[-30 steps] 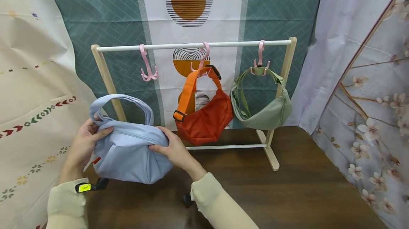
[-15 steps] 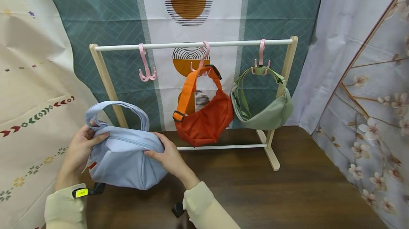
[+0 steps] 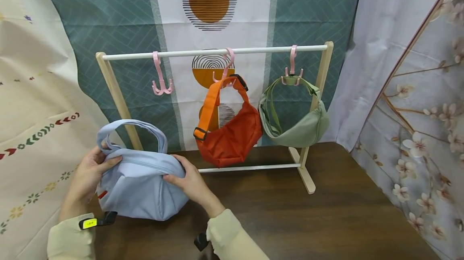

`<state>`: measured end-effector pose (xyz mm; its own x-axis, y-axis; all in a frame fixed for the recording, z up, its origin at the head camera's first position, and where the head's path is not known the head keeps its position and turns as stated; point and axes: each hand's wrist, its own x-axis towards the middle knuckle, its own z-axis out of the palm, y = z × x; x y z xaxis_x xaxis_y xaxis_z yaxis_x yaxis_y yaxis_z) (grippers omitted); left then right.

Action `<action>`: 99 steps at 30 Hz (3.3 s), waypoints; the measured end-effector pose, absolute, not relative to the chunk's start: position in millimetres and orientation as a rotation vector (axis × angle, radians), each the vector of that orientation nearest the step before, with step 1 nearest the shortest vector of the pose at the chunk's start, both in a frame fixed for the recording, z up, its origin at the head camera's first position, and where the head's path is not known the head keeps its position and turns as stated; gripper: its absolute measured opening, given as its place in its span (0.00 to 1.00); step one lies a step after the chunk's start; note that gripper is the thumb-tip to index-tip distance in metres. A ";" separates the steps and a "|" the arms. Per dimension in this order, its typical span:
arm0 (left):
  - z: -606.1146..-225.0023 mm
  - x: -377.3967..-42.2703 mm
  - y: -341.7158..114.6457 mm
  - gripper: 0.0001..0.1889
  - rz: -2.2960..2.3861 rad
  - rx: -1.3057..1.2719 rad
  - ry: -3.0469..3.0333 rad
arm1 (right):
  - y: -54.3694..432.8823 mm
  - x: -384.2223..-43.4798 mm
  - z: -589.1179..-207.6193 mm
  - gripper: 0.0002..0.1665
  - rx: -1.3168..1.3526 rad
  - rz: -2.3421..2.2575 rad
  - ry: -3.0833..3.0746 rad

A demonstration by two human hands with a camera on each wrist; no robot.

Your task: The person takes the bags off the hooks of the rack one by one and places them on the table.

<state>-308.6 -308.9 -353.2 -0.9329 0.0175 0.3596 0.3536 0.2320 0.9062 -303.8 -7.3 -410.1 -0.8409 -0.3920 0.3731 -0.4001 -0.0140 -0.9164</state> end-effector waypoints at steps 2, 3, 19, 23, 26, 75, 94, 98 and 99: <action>-355.4 -309.1 -311.0 0.13 -1.752 -0.343 -2.243 | -8.0 -304.6 -413.5 0.38 0.881 2.064 -2.216; -356.6 -309.5 -311.9 0.13 -1.742 -0.343 -2.252 | -8.4 -305.3 -415.5 0.38 0.876 2.062 -2.226; -369.3 -317.8 -315.2 0.17 -1.658 -0.343 -2.352 | -12.3 -309.1 -428.2 0.35 0.803 2.063 -2.301; -369.8 -319.0 -314.3 0.20 -1.638 -0.298 -2.397 | -12.1 -310.6 -429.4 0.35 0.796 2.049 -2.309; -370.6 -321.1 -312.7 0.23 -1.645 -0.264 -2.421 | -11.1 -311.4 -428.9 0.35 0.783 2.044 -2.317; -404.3 -338.8 -308.0 0.24 -1.399 -0.209 -2.721 | 3.8 -313.4 -437.8 0.37 0.669 1.699 -2.716; -416.1 -343.2 -298.3 0.25 -1.434 -0.201 -2.848 | 10.7 -317.6 -444.0 0.32 0.659 1.644 -2.765; -420.0 -343.5 -295.9 0.23 -1.403 -0.189 -2.872 | 11.9 -317.5 -447.9 0.31 0.639 1.680 -2.766; -420.7 -343.8 -295.3 0.23 -1.392 -0.189 -2.874 | 12.1 -317.7 -448.6 0.31 0.630 1.684 -2.768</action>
